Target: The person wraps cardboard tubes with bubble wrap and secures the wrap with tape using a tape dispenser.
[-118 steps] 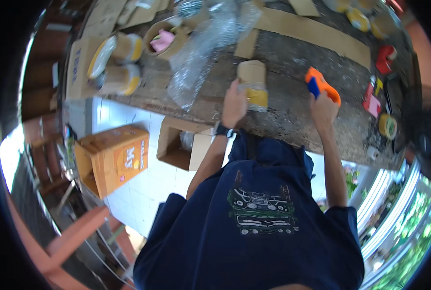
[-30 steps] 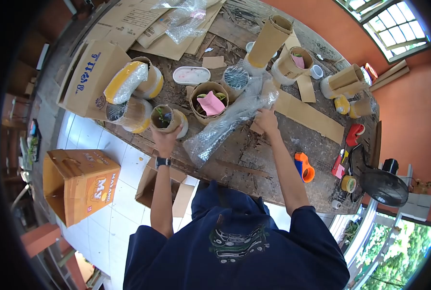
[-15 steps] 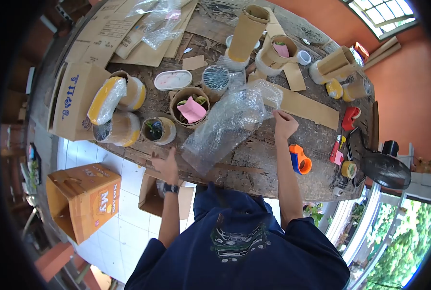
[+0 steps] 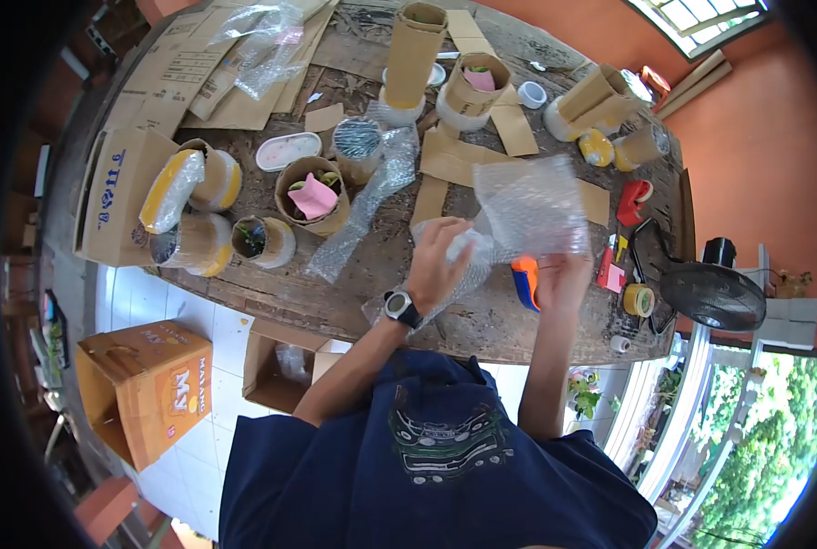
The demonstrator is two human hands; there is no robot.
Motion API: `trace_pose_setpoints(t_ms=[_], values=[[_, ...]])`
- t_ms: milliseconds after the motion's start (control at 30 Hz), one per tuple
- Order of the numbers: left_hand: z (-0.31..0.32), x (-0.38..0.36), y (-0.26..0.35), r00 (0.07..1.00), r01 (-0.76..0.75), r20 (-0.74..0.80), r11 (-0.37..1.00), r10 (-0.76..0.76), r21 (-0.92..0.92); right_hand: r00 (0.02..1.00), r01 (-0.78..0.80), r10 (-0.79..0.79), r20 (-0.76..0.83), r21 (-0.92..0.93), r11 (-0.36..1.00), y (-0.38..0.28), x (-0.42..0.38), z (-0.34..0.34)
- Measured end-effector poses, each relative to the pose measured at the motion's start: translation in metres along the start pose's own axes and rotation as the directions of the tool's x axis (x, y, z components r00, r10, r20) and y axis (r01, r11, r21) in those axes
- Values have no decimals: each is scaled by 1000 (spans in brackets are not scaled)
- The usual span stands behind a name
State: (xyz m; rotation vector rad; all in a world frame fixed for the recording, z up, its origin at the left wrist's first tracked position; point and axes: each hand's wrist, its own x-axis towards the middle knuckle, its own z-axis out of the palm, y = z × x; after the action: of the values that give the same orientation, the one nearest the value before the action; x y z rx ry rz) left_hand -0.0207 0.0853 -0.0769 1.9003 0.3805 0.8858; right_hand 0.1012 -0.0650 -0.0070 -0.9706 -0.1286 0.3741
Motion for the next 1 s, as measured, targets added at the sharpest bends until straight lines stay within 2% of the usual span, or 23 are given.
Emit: trace_pose_setpoints(t_ms=[100,200,300,333,367,433,533,633,667,733,767,833,900,967,1000], values=[[9,-9,-24,999,-2,-40,999,3,35,981,128,-93,-172,198,972,-56,-4,16],[12,-24,-53,986,101,-140,992,-90,80,939,222,-205,-275,34,974,-90,5,-7],[14,-30,-81,947,234,-249,966,-202,107,873,281,-223,-434,75,957,-114,13,-25],[14,-31,-89,927,281,-289,953,-239,114,857,318,-261,-445,58,946,-124,12,-21],[12,-30,-96,927,282,-288,952,-239,118,827,378,-316,-465,44,925,-133,19,-48],[8,-28,-109,927,287,-286,950,-242,128,797,464,-450,-402,-68,883,-156,21,-57],[10,-26,-118,953,225,-250,952,-172,205,771,515,-423,-477,74,854,-186,31,-82],[11,-28,-136,938,286,-254,940,-235,185,795,485,-494,-353,-120,866,-206,27,-85],[11,-25,-134,942,294,-219,940,-254,172,825,492,-469,-315,-7,870,-206,26,-82],[12,-17,-131,946,312,-139,939,-292,147,831,531,-503,-238,68,845,-196,28,-78],[13,-11,-134,951,310,-84,931,-299,194,830,546,-519,-203,106,831,-190,28,-79],[13,-1,-143,948,297,23,910,-316,288,748,605,-627,-218,-167,779,-188,37,-107],[7,-1,-148,935,270,129,898,-331,347,752,575,-554,-357,-55,816,-195,5,-10],[-1,-2,-155,908,239,231,884,-351,402,718,615,-595,-361,-71,785,-209,-3,26],[-3,-5,-161,895,254,243,875,-374,413,679,666,-674,-291,-142,732,-217,-2,31]])
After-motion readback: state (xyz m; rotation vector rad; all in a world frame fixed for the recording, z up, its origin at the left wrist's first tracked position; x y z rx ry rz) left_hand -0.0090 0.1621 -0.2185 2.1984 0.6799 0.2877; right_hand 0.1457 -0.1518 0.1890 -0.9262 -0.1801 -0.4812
